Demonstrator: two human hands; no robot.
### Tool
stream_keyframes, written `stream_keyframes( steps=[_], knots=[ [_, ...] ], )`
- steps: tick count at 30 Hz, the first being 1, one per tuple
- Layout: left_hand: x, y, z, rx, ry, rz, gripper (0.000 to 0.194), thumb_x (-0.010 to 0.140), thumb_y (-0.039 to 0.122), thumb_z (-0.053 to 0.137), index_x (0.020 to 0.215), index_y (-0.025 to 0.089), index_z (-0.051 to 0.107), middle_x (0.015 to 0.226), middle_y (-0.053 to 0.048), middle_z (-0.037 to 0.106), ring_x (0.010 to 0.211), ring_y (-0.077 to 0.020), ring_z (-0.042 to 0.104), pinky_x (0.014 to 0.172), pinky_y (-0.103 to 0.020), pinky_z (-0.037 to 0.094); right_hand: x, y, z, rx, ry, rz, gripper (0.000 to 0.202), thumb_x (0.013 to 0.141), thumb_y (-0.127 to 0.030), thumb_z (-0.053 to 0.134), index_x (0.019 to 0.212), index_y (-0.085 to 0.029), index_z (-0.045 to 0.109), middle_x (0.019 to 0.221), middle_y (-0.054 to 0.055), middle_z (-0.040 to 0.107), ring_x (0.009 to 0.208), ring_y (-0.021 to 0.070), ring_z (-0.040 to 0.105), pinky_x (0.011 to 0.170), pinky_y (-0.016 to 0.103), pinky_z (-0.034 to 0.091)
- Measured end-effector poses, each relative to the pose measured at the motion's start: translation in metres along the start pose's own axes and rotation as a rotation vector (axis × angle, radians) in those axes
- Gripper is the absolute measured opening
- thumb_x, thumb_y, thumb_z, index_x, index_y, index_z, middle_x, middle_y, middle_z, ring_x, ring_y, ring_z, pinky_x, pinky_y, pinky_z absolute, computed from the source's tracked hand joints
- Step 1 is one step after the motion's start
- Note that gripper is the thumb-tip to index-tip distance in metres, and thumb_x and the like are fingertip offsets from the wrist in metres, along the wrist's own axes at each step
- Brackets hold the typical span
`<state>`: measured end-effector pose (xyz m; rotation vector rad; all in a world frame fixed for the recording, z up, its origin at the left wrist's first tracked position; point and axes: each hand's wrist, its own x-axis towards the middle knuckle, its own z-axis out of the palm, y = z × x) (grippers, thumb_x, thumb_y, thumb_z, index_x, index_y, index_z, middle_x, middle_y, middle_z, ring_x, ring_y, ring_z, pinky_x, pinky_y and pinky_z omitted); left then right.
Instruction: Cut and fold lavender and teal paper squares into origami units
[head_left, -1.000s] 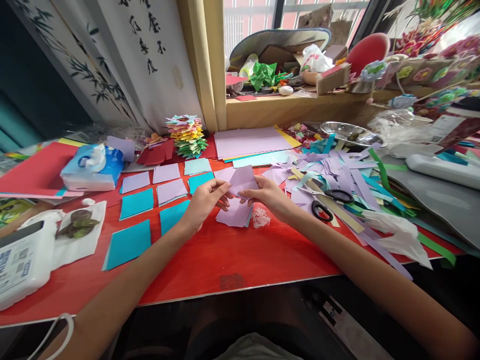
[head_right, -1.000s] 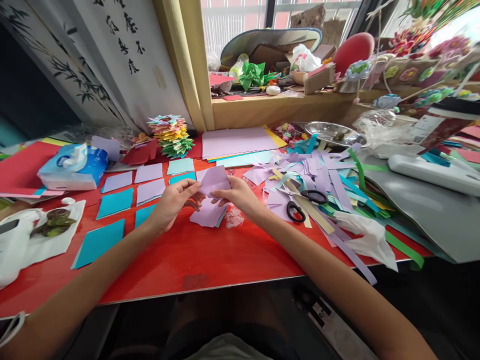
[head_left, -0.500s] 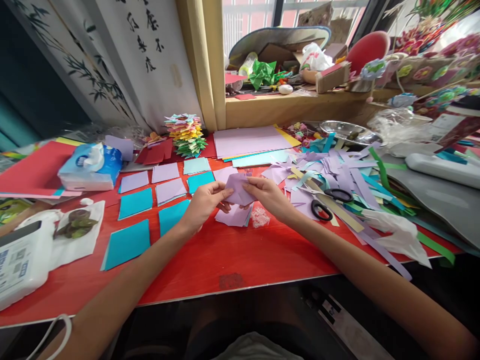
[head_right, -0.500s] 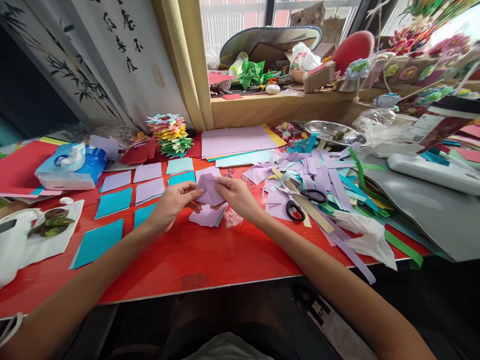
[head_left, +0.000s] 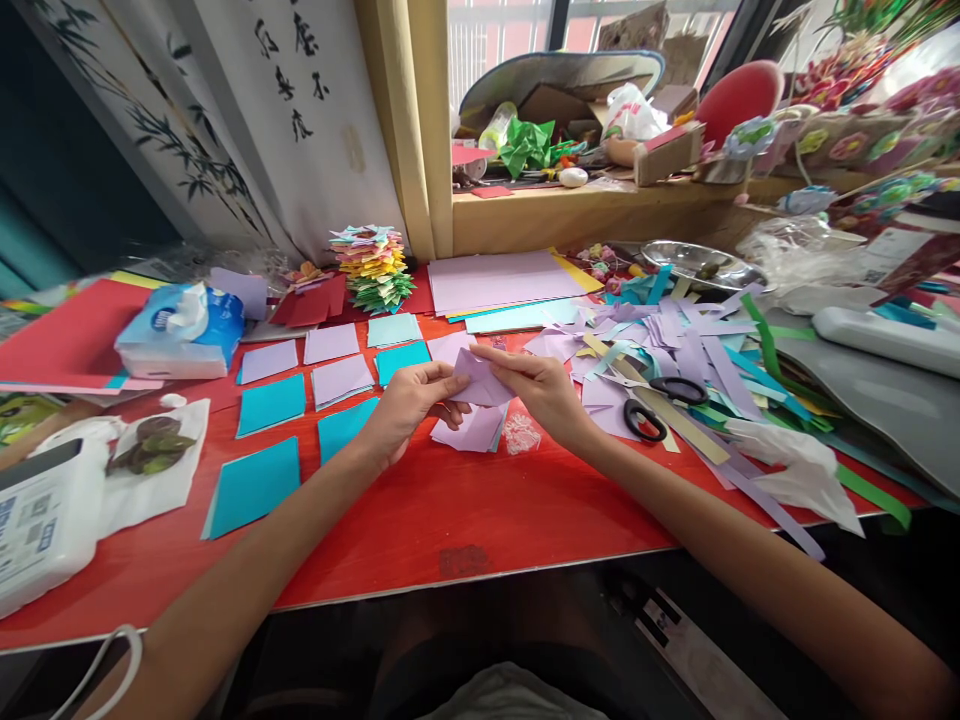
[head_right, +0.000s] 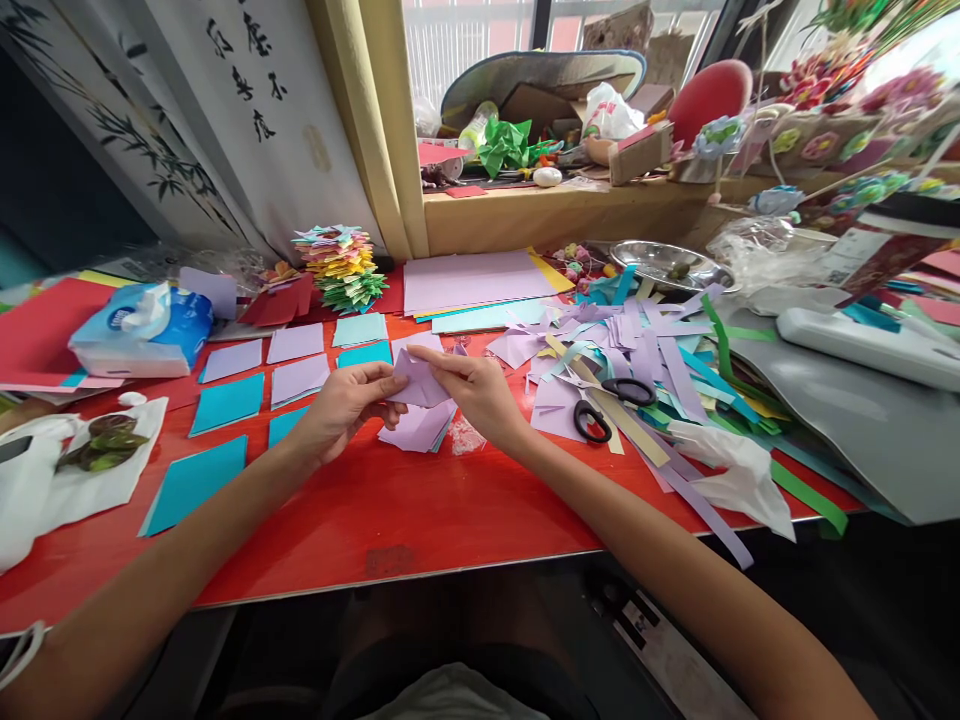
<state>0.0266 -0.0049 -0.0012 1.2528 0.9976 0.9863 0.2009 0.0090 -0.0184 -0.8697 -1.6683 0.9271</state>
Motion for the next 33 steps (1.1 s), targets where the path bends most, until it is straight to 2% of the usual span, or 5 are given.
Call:
stream_keyframes(
  steps=[7,12,21,26,33],
  knots=[
    [-0.001,0.0,0.001,0.026,0.027,0.068,0.025,0.078,0.039,0.057,0.076,0.014,0.06,0.063,0.001,0.057,0.05,-0.0085,0.055,0.05,-0.021,0.049,0.0,-0.002,-0.002,0.019,-0.054,-0.032,0.029,0.083,-0.02,0.046,0.099,-0.024,0.07,0.092,0.001,0.068,0.081,0.0137,0.058,0.068,0.025,0.044],
    [0.0,0.001,0.001,0.043,0.064,0.099,0.023,0.074,0.036,0.062,0.076,0.014,0.062,0.065,0.001,0.056,0.049,-0.0082,0.053,0.047,-0.022,0.049,-0.001,-0.006,-0.002,-0.003,-0.095,-0.003,0.039,0.085,-0.025,0.046,0.123,-0.028,0.054,0.075,-0.002,0.064,0.064,0.0107,0.051,0.058,0.024,0.041],
    [-0.002,0.004,0.001,0.053,0.099,0.117,0.023,0.073,0.036,0.063,0.072,0.013,0.062,0.06,0.001,0.056,0.048,-0.0085,0.051,0.047,-0.022,0.047,-0.001,-0.011,-0.001,0.056,-0.091,0.106,0.05,0.085,-0.029,0.048,0.134,-0.026,0.041,0.066,-0.001,0.059,0.057,0.0114,0.047,0.053,0.026,0.04],
    [-0.002,0.004,0.0,0.051,0.085,0.112,0.021,0.074,0.034,0.062,0.07,0.013,0.062,0.06,0.001,0.055,0.048,-0.0084,0.051,0.046,-0.022,0.047,0.001,-0.003,-0.001,0.046,-0.059,0.074,0.037,0.082,-0.029,0.053,0.117,-0.023,0.06,0.084,0.001,0.066,0.07,0.0123,0.053,0.063,0.027,0.043],
    [-0.004,0.004,0.002,0.033,0.085,0.131,0.02,0.074,0.032,0.061,0.068,0.013,0.061,0.061,0.001,0.051,0.051,-0.0084,0.049,0.048,-0.021,0.047,-0.001,-0.004,-0.002,0.044,-0.059,0.022,0.03,0.082,-0.024,0.049,0.107,-0.027,0.066,0.101,0.0,0.068,0.085,0.0143,0.059,0.071,0.027,0.045]
  ],
)
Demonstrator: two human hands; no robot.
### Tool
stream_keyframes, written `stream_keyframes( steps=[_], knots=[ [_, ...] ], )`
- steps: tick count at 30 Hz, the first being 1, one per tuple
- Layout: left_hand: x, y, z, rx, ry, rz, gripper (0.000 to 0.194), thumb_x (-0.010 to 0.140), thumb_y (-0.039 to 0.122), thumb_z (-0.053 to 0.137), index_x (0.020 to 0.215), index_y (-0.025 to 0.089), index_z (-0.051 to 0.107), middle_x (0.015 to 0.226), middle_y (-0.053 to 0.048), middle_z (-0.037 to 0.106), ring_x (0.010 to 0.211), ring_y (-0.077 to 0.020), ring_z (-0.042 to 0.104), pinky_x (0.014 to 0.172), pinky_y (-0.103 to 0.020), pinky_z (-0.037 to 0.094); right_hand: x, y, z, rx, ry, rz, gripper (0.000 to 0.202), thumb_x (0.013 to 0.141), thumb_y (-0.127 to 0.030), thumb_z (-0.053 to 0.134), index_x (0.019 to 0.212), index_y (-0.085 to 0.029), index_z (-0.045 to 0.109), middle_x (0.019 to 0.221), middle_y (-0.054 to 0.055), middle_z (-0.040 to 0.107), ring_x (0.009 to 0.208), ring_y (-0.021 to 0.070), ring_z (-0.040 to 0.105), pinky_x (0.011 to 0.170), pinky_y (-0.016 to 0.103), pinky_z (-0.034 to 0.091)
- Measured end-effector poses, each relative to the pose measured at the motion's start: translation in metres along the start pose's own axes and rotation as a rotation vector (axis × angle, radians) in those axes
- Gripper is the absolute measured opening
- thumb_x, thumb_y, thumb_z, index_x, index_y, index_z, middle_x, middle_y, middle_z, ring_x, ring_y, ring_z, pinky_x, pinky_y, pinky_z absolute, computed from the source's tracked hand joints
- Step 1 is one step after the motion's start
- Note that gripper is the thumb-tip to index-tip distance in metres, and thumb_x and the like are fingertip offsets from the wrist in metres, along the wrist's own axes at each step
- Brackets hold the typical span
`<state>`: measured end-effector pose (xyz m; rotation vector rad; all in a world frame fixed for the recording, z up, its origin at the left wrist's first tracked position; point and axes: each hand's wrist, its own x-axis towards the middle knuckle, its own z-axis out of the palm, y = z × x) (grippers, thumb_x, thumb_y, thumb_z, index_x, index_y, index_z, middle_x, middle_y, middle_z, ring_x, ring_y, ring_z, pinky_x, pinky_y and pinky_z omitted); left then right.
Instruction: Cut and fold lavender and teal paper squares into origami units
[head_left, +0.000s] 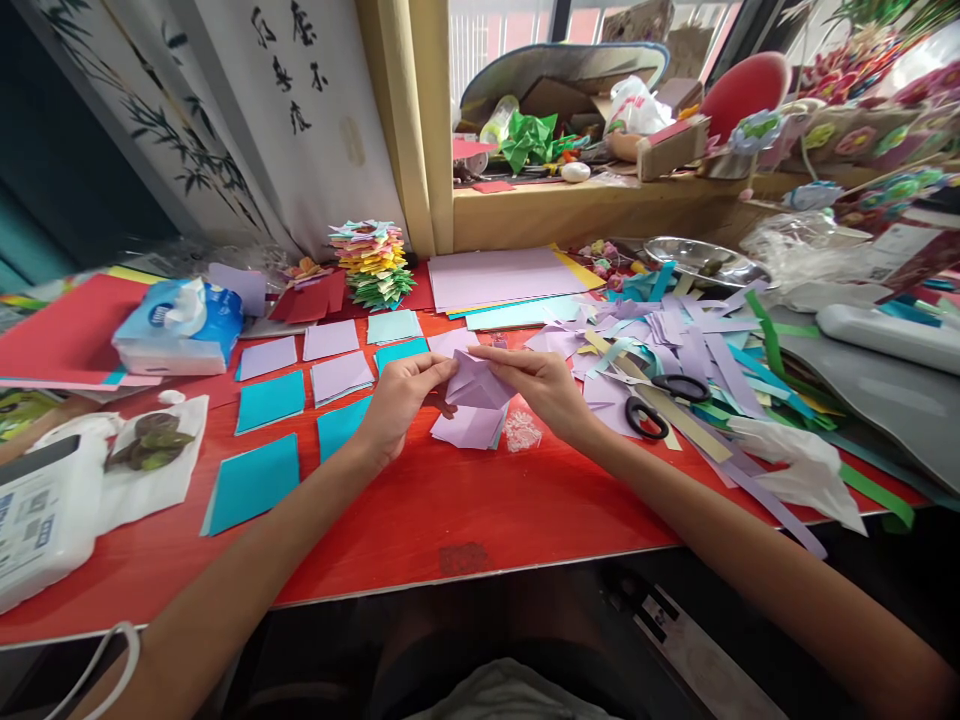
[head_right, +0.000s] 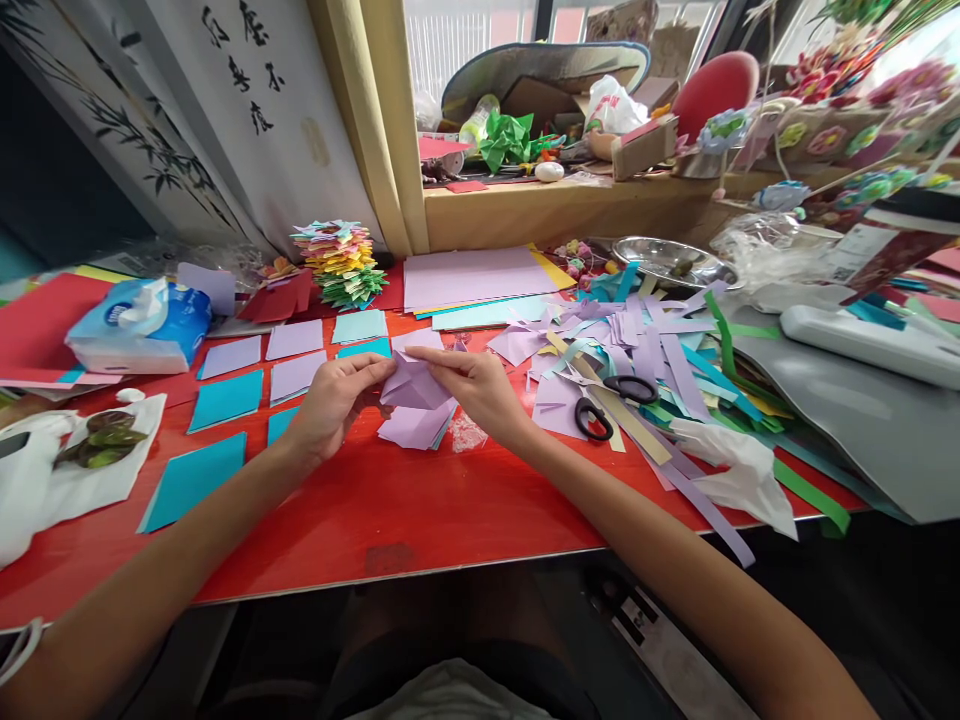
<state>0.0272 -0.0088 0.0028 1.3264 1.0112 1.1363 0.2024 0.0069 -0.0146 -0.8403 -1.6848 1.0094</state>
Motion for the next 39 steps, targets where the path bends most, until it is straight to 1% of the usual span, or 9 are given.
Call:
stream_keyframes(
  steps=[4,13,17,21,25,30,33,35,39],
  knots=[
    [-0.001,0.0,0.0,-0.014,-0.003,-0.011,0.021,0.075,0.033,0.059,0.068,0.014,0.061,0.061,0.0,0.051,0.051,-0.0085,0.049,0.047,-0.021,0.047,-0.001,-0.001,0.0,-0.016,0.001,-0.014,0.03,0.082,-0.02,0.048,0.104,-0.028,0.067,0.102,-0.001,0.068,0.09,0.0149,0.06,0.073,0.027,0.046],
    [-0.001,0.002,0.001,0.007,-0.027,-0.016,0.021,0.074,0.035,0.06,0.066,0.015,0.059,0.061,0.001,0.051,0.054,-0.0095,0.048,0.048,-0.022,0.046,-0.002,0.0,0.001,-0.093,0.024,-0.028,0.03,0.082,-0.019,0.047,0.1,-0.027,0.069,0.095,0.0,0.07,0.085,0.0156,0.061,0.07,0.028,0.046],
    [0.0,0.002,0.001,0.044,-0.012,0.024,0.025,0.075,0.04,0.057,0.07,0.015,0.059,0.065,0.0,0.051,0.058,-0.0104,0.048,0.048,-0.021,0.045,-0.003,0.0,0.001,-0.118,0.024,-0.036,0.03,0.082,-0.02,0.046,0.099,-0.027,0.07,0.09,0.0,0.07,0.079,0.015,0.06,0.065,0.027,0.045],
    [0.0,0.002,0.001,0.11,0.018,0.077,0.026,0.076,0.041,0.058,0.073,0.015,0.06,0.066,0.0,0.052,0.058,-0.0103,0.049,0.05,-0.022,0.045,-0.003,0.001,0.001,-0.132,0.007,-0.047,0.031,0.082,-0.019,0.045,0.098,-0.026,0.07,0.088,0.0,0.07,0.077,0.0145,0.06,0.064,0.027,0.044],
    [-0.001,0.001,0.001,0.196,0.05,0.119,0.025,0.076,0.04,0.057,0.072,0.016,0.059,0.064,0.0,0.054,0.056,-0.0107,0.05,0.053,-0.023,0.044,-0.003,0.001,0.001,-0.124,-0.015,-0.03,0.03,0.081,-0.019,0.045,0.096,-0.024,0.07,0.088,0.0,0.07,0.079,0.0148,0.06,0.066,0.027,0.045],
    [0.0,0.0,0.0,0.31,0.071,0.162,0.023,0.078,0.039,0.055,0.072,0.017,0.06,0.058,0.002,0.052,0.05,-0.0097,0.049,0.052,-0.023,0.041,-0.003,-0.01,-0.001,-0.048,-0.014,-0.027,0.028,0.079,-0.015,0.044,0.083,-0.021,0.071,0.087,0.001,0.069,0.083,0.0149,0.06,0.074,0.027,0.045],
    [0.0,-0.001,-0.001,0.345,0.061,0.188,0.024,0.077,0.04,0.056,0.072,0.017,0.06,0.058,0.002,0.052,0.05,-0.0092,0.047,0.051,-0.023,0.039,-0.002,-0.015,-0.001,0.062,-0.007,0.03,0.024,0.08,-0.026,0.052,0.098,-0.022,0.067,0.091,0.002,0.068,0.088,0.016,0.06,0.075,0.027,0.045],
    [0.0,-0.002,0.0,0.366,0.046,0.191,0.024,0.078,0.04,0.055,0.074,0.017,0.061,0.058,0.002,0.051,0.05,-0.0093,0.047,0.051,-0.023,0.039,0.0,-0.014,0.0,0.077,-0.059,0.102,0.033,0.079,-0.036,0.055,0.106,-0.02,0.064,0.088,0.004,0.068,0.082,0.0161,0.06,0.07,0.027,0.045],
    [0.0,-0.005,0.0,0.373,0.026,0.174,0.024,0.08,0.04,0.052,0.077,0.018,0.062,0.059,0.002,0.05,0.052,-0.0095,0.046,0.05,-0.022,0.039,0.003,-0.005,0.002,-0.008,-0.203,0.181,0.035,0.078,-0.042,0.055,0.089,-0.012,0.07,0.075,0.004,0.065,0.066,0.0125,0.054,0.059,0.025,0.04]
  ],
)
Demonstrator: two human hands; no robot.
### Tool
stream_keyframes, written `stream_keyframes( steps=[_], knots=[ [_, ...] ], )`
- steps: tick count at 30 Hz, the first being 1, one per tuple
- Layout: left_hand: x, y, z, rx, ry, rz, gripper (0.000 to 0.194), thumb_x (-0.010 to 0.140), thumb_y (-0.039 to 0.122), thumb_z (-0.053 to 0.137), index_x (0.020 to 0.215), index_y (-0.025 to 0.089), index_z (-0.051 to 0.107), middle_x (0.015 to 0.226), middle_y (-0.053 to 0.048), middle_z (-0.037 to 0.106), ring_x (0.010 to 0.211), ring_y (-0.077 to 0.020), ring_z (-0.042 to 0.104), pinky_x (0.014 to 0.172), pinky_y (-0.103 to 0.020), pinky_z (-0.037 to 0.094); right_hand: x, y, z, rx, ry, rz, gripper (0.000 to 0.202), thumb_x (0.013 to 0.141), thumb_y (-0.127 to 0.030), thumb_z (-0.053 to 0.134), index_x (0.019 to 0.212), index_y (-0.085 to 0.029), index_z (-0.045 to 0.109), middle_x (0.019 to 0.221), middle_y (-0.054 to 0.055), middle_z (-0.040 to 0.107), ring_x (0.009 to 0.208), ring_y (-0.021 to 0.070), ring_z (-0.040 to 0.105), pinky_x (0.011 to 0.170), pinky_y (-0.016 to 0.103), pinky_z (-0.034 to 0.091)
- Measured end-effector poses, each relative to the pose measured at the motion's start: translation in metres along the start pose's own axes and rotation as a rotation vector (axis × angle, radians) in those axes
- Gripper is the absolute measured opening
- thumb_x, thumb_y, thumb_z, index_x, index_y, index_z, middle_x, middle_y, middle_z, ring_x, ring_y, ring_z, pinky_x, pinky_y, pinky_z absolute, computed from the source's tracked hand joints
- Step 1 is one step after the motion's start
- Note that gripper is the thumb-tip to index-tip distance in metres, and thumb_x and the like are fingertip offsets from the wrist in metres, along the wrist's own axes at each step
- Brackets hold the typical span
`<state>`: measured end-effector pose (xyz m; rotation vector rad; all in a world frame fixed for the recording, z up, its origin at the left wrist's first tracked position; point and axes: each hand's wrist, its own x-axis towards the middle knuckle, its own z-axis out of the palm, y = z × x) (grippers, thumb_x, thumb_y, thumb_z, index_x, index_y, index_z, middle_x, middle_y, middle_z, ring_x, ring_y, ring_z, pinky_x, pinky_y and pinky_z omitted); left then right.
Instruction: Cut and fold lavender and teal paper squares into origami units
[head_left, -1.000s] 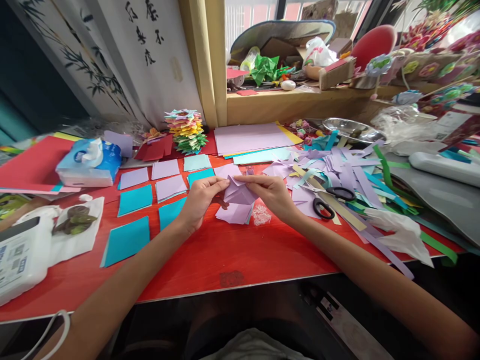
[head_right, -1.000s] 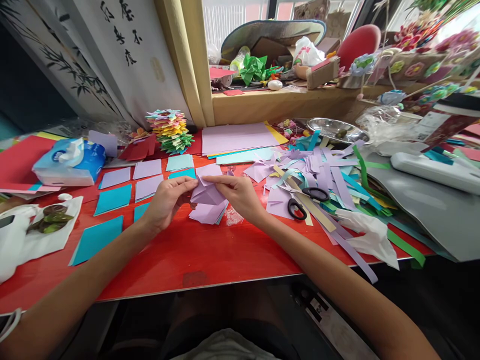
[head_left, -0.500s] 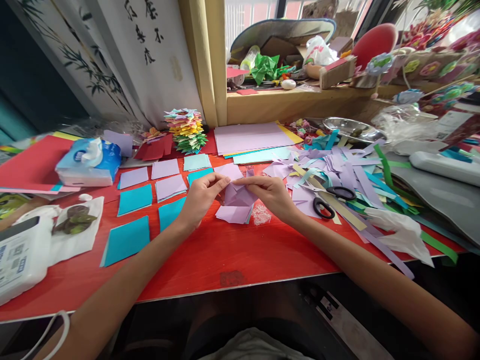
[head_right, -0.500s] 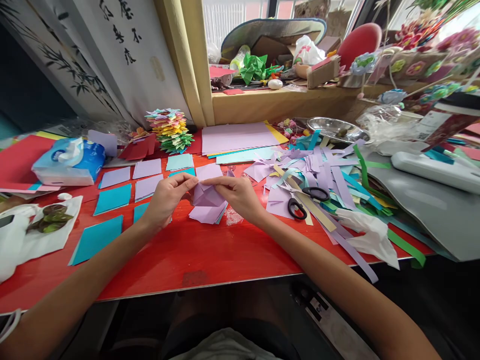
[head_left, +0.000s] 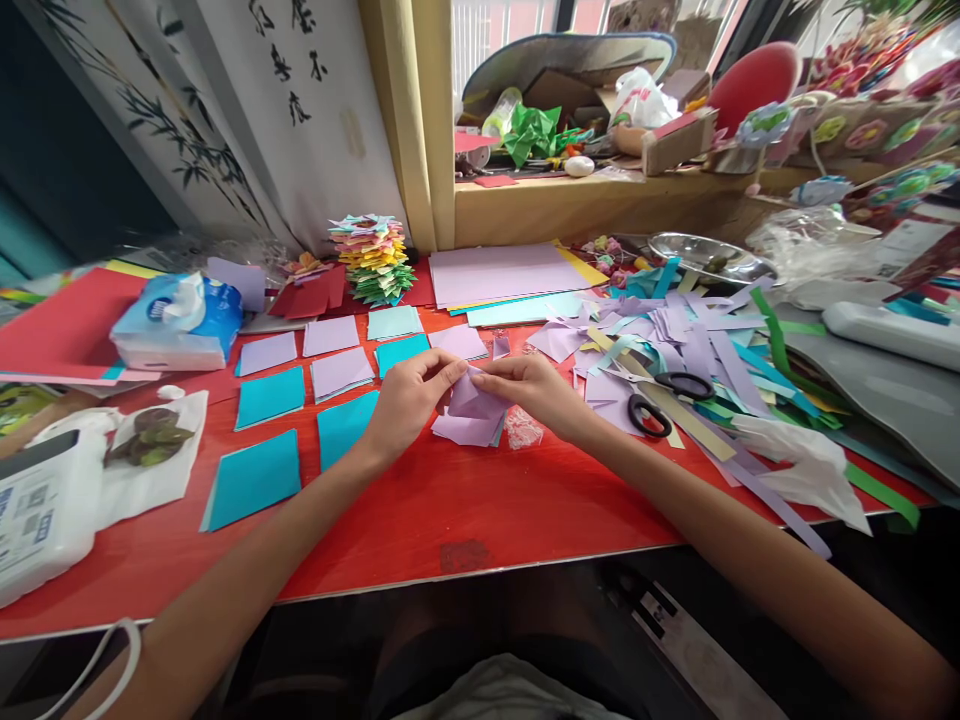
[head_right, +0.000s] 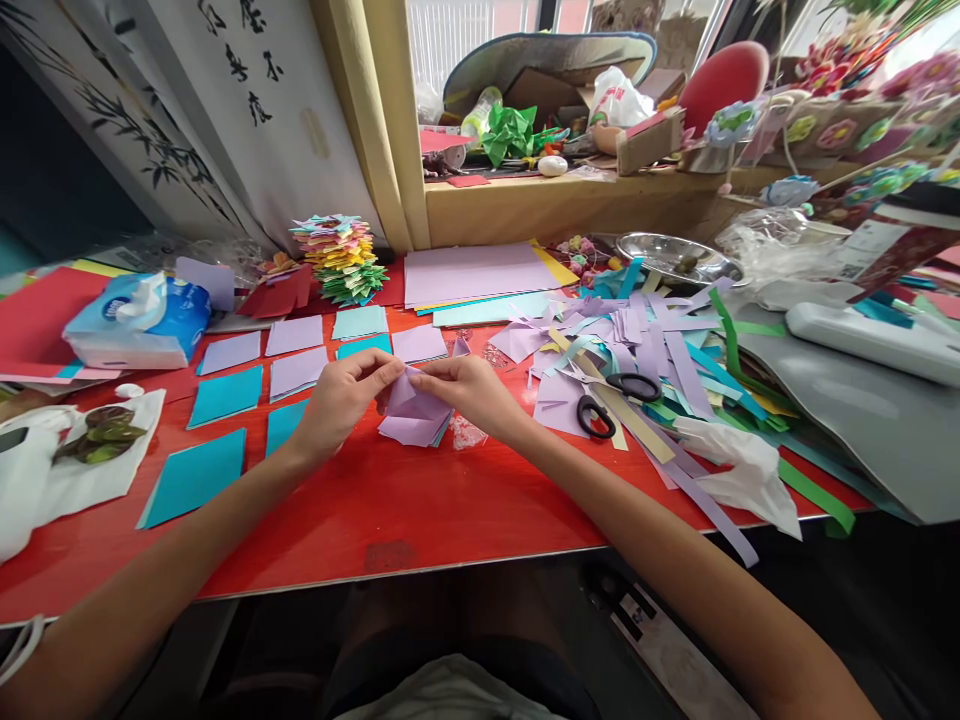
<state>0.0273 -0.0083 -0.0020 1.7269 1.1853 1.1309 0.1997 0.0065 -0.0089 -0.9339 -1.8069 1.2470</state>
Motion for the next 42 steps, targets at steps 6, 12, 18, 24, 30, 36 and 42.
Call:
stream_keyframes(
  steps=[6,12,18,24,30,36,42],
  knots=[
    [0.0031,-0.0022,-0.0021,-0.077,-0.034,-0.058,0.024,0.074,0.039,0.06,0.082,0.017,0.063,0.063,0.001,0.053,0.054,-0.0097,0.047,0.051,-0.023,0.041,0.0026,0.0034,-0.0036,0.104,0.036,0.045,0.035,0.077,-0.042,0.056,0.089,-0.012,0.07,0.072,0.003,0.062,0.061,0.0098,0.049,0.055,0.023,0.035],
    [0.0033,-0.0033,-0.0027,-0.042,-0.037,-0.063,0.024,0.075,0.038,0.06,0.083,0.016,0.063,0.063,0.001,0.054,0.055,-0.0098,0.048,0.053,-0.023,0.041,0.0027,0.0013,-0.0049,0.216,0.008,0.093,0.033,0.079,-0.04,0.057,0.091,-0.012,0.07,0.077,0.006,0.065,0.063,0.0101,0.051,0.057,0.023,0.037],
    [0.0039,-0.0036,-0.002,-0.059,-0.032,-0.081,0.022,0.074,0.037,0.061,0.081,0.016,0.062,0.06,0.001,0.052,0.054,-0.0096,0.047,0.052,-0.023,0.041,0.0034,0.0005,-0.0058,0.26,0.009,0.123,0.034,0.077,-0.041,0.058,0.091,-0.011,0.069,0.074,0.005,0.064,0.06,0.0093,0.051,0.054,0.022,0.036],
    [0.0054,-0.003,-0.0037,-0.085,-0.01,-0.1,0.021,0.074,0.036,0.062,0.08,0.016,0.063,0.061,0.002,0.052,0.053,-0.0082,0.046,0.053,-0.022,0.04,0.002,-0.0021,-0.0061,0.309,-0.043,0.082,0.033,0.078,-0.037,0.06,0.103,-0.017,0.067,0.088,0.005,0.067,0.076,0.0124,0.058,0.066,0.024,0.043],
    [0.0058,-0.0039,-0.0043,-0.164,-0.036,-0.156,0.02,0.076,0.034,0.06,0.08,0.015,0.064,0.063,0.001,0.052,0.054,-0.0076,0.045,0.052,-0.021,0.039,0.0032,0.0014,-0.0072,0.283,-0.03,0.055,0.032,0.077,-0.032,0.061,0.105,-0.018,0.067,0.091,0.005,0.068,0.079,0.0128,0.059,0.07,0.026,0.044],
    [0.0056,-0.0037,-0.0025,-0.162,-0.047,-0.158,0.022,0.074,0.035,0.062,0.084,0.015,0.065,0.07,0.0,0.055,0.057,-0.0084,0.047,0.051,-0.021,0.04,0.0038,0.0004,-0.007,0.292,-0.02,0.064,0.031,0.077,-0.032,0.06,0.104,-0.018,0.067,0.087,0.004,0.068,0.075,0.0115,0.059,0.066,0.024,0.043],
    [0.0057,-0.004,-0.002,-0.14,-0.036,-0.141,0.022,0.074,0.035,0.062,0.081,0.014,0.065,0.067,0.0,0.055,0.057,-0.0085,0.046,0.051,-0.021,0.039,0.0035,-0.0012,-0.0053,0.279,0.041,0.117,0.033,0.074,-0.031,0.064,0.102,-0.014,0.068,0.084,0.006,0.068,0.071,0.0115,0.058,0.064,0.024,0.043]
  ],
)
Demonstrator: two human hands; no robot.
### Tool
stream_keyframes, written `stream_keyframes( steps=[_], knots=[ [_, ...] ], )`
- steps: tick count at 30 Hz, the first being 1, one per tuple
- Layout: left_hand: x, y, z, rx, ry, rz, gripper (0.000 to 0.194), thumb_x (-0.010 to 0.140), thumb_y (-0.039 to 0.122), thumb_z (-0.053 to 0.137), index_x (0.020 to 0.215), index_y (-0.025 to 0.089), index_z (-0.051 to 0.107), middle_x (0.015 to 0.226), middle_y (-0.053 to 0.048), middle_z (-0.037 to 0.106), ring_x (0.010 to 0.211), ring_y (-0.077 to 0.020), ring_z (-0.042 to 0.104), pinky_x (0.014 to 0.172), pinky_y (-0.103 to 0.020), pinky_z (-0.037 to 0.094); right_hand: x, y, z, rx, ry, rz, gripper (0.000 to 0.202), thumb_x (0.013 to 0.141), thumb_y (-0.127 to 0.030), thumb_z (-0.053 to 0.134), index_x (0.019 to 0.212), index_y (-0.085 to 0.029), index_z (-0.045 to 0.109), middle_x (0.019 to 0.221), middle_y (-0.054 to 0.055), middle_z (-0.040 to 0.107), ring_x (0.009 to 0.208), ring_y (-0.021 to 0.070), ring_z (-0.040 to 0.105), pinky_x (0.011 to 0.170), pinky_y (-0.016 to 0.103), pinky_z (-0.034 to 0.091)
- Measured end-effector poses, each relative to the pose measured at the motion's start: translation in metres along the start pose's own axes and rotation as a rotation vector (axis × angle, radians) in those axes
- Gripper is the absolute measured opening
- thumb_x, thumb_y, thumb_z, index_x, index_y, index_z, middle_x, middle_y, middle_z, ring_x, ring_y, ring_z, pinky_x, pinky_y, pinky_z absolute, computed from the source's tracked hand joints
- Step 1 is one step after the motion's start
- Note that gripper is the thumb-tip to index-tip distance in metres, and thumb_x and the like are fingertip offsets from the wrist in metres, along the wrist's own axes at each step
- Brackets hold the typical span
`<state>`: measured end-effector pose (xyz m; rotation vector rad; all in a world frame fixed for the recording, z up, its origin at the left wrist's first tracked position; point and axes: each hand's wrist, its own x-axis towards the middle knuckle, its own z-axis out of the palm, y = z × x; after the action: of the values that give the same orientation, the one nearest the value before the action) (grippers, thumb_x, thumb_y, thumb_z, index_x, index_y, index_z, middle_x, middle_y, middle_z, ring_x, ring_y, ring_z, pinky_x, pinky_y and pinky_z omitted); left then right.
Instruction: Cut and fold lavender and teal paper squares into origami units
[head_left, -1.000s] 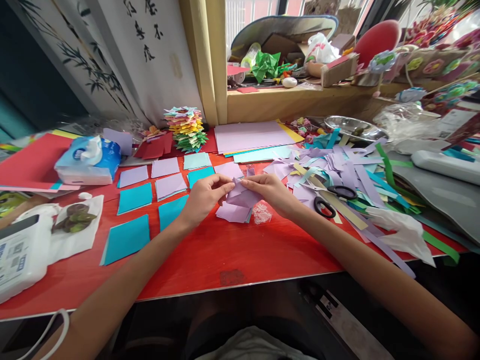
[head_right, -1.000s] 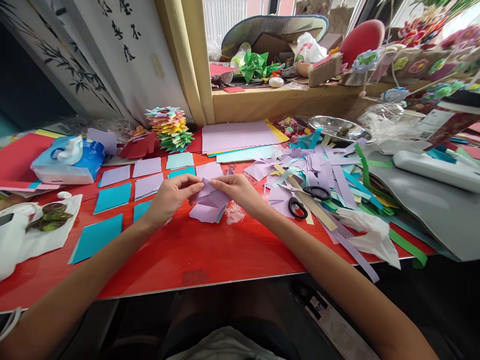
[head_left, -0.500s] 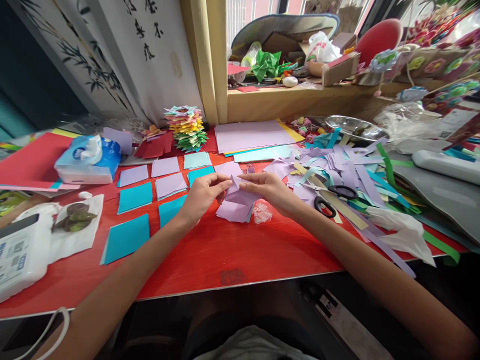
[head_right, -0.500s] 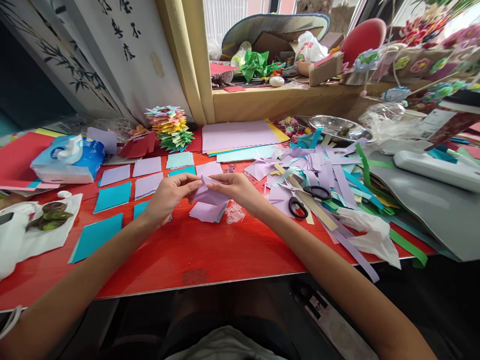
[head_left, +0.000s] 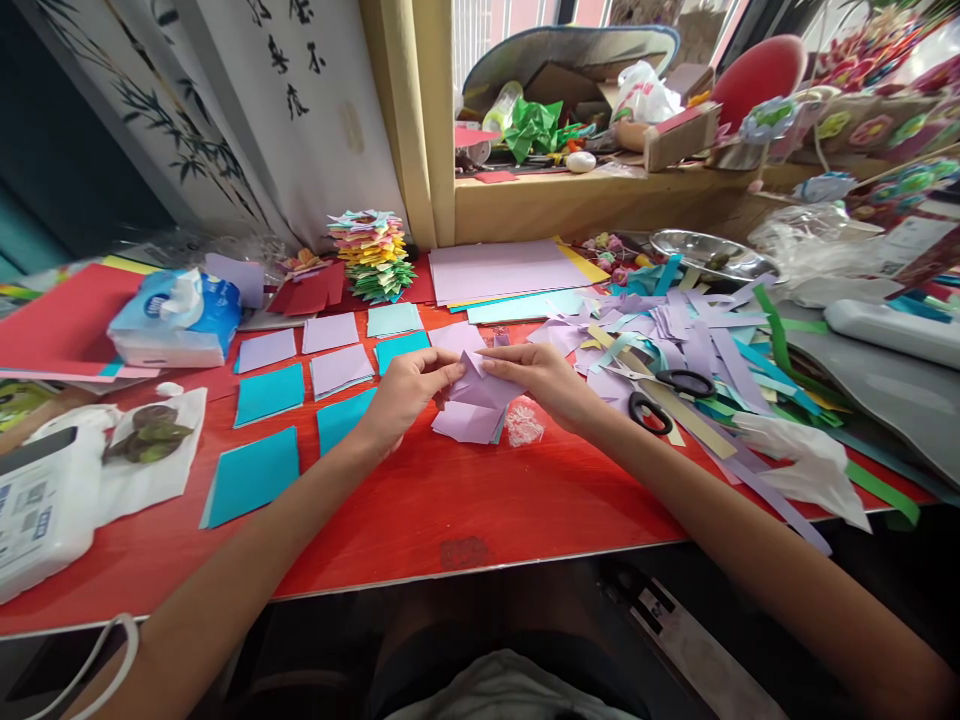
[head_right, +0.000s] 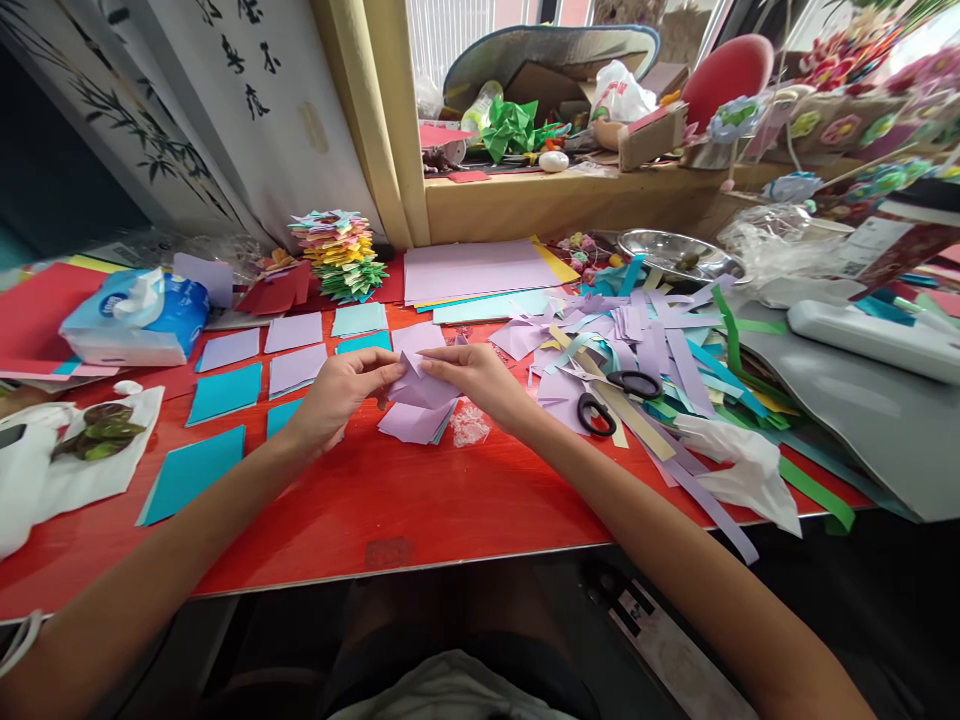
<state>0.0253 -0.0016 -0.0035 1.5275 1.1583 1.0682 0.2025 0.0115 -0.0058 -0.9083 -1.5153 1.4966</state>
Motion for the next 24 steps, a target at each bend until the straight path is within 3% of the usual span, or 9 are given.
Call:
stream_keyframes(
  steps=[12,20,24],
  knots=[
    [-0.0054,0.0011,-0.0004,0.216,0.041,0.108,0.023,0.079,0.041,0.055,0.075,0.018,0.061,0.062,0.002,0.052,0.055,-0.0096,0.046,0.054,-0.024,0.039,-0.0025,-0.001,0.0025,-0.157,-0.01,0.018,0.032,0.077,-0.03,0.059,0.103,-0.013,0.068,0.088,0.007,0.069,0.071,0.0121,0.057,0.062,0.023,0.042],
    [-0.0041,0.0029,-0.0003,0.046,0.041,0.077,0.021,0.076,0.036,0.058,0.069,0.016,0.06,0.06,0.001,0.049,0.053,-0.0091,0.044,0.053,-0.023,0.038,-0.0044,-0.0047,0.0004,-0.124,-0.048,-0.013,0.028,0.078,-0.032,0.058,0.096,-0.014,0.069,0.083,0.006,0.067,0.068,0.0112,0.055,0.06,0.024,0.04],
    [-0.0041,0.0052,0.0001,0.09,0.018,0.069,0.022,0.076,0.038,0.058,0.07,0.017,0.06,0.061,0.001,0.051,0.053,-0.0094,0.045,0.053,-0.023,0.039,-0.0045,-0.0061,-0.0004,-0.151,-0.045,0.002,0.025,0.078,-0.033,0.058,0.089,-0.014,0.07,0.08,0.006,0.065,0.066,0.011,0.054,0.06,0.024,0.039]
  ],
)
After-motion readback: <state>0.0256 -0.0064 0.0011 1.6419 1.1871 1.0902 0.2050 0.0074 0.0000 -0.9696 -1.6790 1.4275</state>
